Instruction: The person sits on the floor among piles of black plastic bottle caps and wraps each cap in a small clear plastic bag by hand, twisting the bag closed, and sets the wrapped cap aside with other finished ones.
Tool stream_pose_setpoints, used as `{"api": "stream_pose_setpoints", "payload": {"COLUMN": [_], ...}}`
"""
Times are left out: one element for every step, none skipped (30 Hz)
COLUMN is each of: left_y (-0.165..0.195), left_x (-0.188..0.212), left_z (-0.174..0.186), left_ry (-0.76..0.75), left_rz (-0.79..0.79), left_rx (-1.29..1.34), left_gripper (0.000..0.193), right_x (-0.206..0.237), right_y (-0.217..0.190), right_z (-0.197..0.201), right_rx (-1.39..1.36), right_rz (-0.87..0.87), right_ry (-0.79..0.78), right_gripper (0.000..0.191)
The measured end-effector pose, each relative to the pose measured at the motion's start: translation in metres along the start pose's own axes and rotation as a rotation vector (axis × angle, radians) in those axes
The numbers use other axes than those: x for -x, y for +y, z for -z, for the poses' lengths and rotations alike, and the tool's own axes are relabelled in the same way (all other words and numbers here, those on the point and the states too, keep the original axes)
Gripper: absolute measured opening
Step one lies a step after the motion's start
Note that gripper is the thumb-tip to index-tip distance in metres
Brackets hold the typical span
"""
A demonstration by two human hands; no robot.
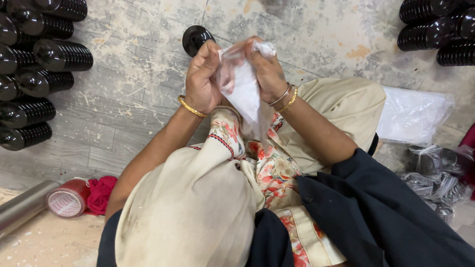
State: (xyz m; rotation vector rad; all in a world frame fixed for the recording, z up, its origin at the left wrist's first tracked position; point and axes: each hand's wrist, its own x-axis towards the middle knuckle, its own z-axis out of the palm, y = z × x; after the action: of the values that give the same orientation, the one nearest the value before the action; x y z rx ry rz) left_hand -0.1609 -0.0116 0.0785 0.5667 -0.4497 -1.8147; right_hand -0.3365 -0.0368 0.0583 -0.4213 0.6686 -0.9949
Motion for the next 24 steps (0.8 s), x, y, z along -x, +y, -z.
{"api": "stream_pose_setpoints", "payload": {"left_y": [0.001, 0.003, 0.005, 0.01, 0.016, 0.022, 0.03, 0.037, 0.043, 0.049, 0.055, 0.06, 0.065, 0.066, 0.063, 0.059, 0.056, 0.049, 0.039, 0.033, 0.031, 0.026, 0.021, 0.015], "left_x": [-0.002, -0.003, -0.002, -0.001, 0.0, 0.002, 0.006, 0.009, 0.013, 0.017, 0.019, 0.023, 0.025, 0.025, 0.025, 0.024, 0.021, 0.016, 0.008, -0.001, -0.011, -0.022, -0.033, -0.046], "left_z": [0.002, 0.004, 0.006, 0.008, 0.011, 0.013, 0.016, 0.018, 0.02, 0.023, 0.026, 0.029, 0.033, 0.037, 0.041, 0.046, 0.05, 0.056, 0.063, 0.07, 0.078, 0.087, 0.096, 0.106], "left_ry": [0.008, 0.015, 0.024, 0.035, 0.046, 0.092, 0.138, 0.183, 0.168, 0.154, 0.141, 0.112, 0.079, 0.045, 0.076, 0.105, 0.136, 0.197, 0.257, 0.315, 0.342, 0.368, 0.395, 0.45], "left_rz": [0.012, 0.023, 0.066, 0.109, 0.152, 0.168, 0.185, 0.204, 0.227, 0.248, 0.266, 0.259, 0.249, 0.239, 0.184, 0.13, 0.076, -0.078, -0.24, -0.411, -0.477, -0.542, -0.607, -0.55], "left_rx": [0.004, 0.009, -0.045, -0.1, -0.157, -0.179, -0.201, -0.222, -0.269, -0.316, -0.364, -0.435, -0.508, -0.581, -0.708, -0.834, -0.958, -1.182, -1.404, -1.624, -1.621, -1.615, -1.606, -1.595], "left_gripper": [0.017, 0.016, 0.017, 0.017, 0.018, 0.019, 0.02, 0.022, 0.02, 0.02, 0.022, 0.025, 0.03, 0.036, 0.033, 0.03, 0.027, 0.022, 0.016, 0.011, 0.009, 0.007, 0.007, 0.007], "right_x": [-0.001, -0.001, -0.001, 0.0, 0.0, 0.001, 0.002, 0.001, 0.0, 0.0, -0.001, -0.001, -0.001, -0.002, -0.004, -0.006, -0.012, -0.022, -0.034, -0.048, -0.065, -0.079, -0.091, -0.102], "right_y": [-0.001, -0.003, -0.005, -0.007, -0.01, -0.013, -0.016, -0.02, -0.025, -0.029, -0.033, -0.036, -0.038, -0.037, -0.034, -0.03, -0.025, -0.016, -0.006, 0.003, 0.013, 0.022, 0.032, 0.041], "right_z": [0.001, 0.004, 0.007, 0.01, 0.014, 0.018, 0.021, 0.024, 0.027, 0.029, 0.031, 0.033, 0.034, 0.034, 0.034, 0.035, 0.034, 0.033, 0.032, 0.032, 0.032, 0.034, 0.036, 0.039], "right_rx": [-0.072, 0.006, 0.085, 0.162, 0.245, 0.329, 0.411, 0.492, 0.572, 0.654, 0.627, 0.603, 0.58, 0.648, 0.713, 0.777, 0.879, 0.981, 1.081, 1.177, 1.269, 1.359, 1.364, 1.368], "right_rz": [-0.046, -0.057, -0.07, -0.083, -0.124, -0.166, -0.207, -0.221, -0.235, -0.25, -0.248, -0.248, -0.244, -0.182, -0.122, -0.061, 0.027, 0.116, 0.206, 0.323, 0.444, 0.567, 0.512, 0.456], "right_ry": [0.001, -0.024, -0.049, -0.074, -0.085, -0.095, -0.106, -0.112, -0.118, -0.127, -0.162, -0.197, -0.232, -0.212, -0.188, -0.162, -0.107, -0.051, 0.005, 0.076, 0.149, 0.223, 0.243, 0.261], "right_gripper": [0.024, 0.023, 0.022, 0.02, 0.024, 0.033, 0.044, 0.042, 0.041, 0.041, 0.037, 0.033, 0.03, 0.03, 0.03, 0.03, 0.026, 0.023, 0.021, 0.024, 0.028, 0.034, 0.031, 0.029]}}
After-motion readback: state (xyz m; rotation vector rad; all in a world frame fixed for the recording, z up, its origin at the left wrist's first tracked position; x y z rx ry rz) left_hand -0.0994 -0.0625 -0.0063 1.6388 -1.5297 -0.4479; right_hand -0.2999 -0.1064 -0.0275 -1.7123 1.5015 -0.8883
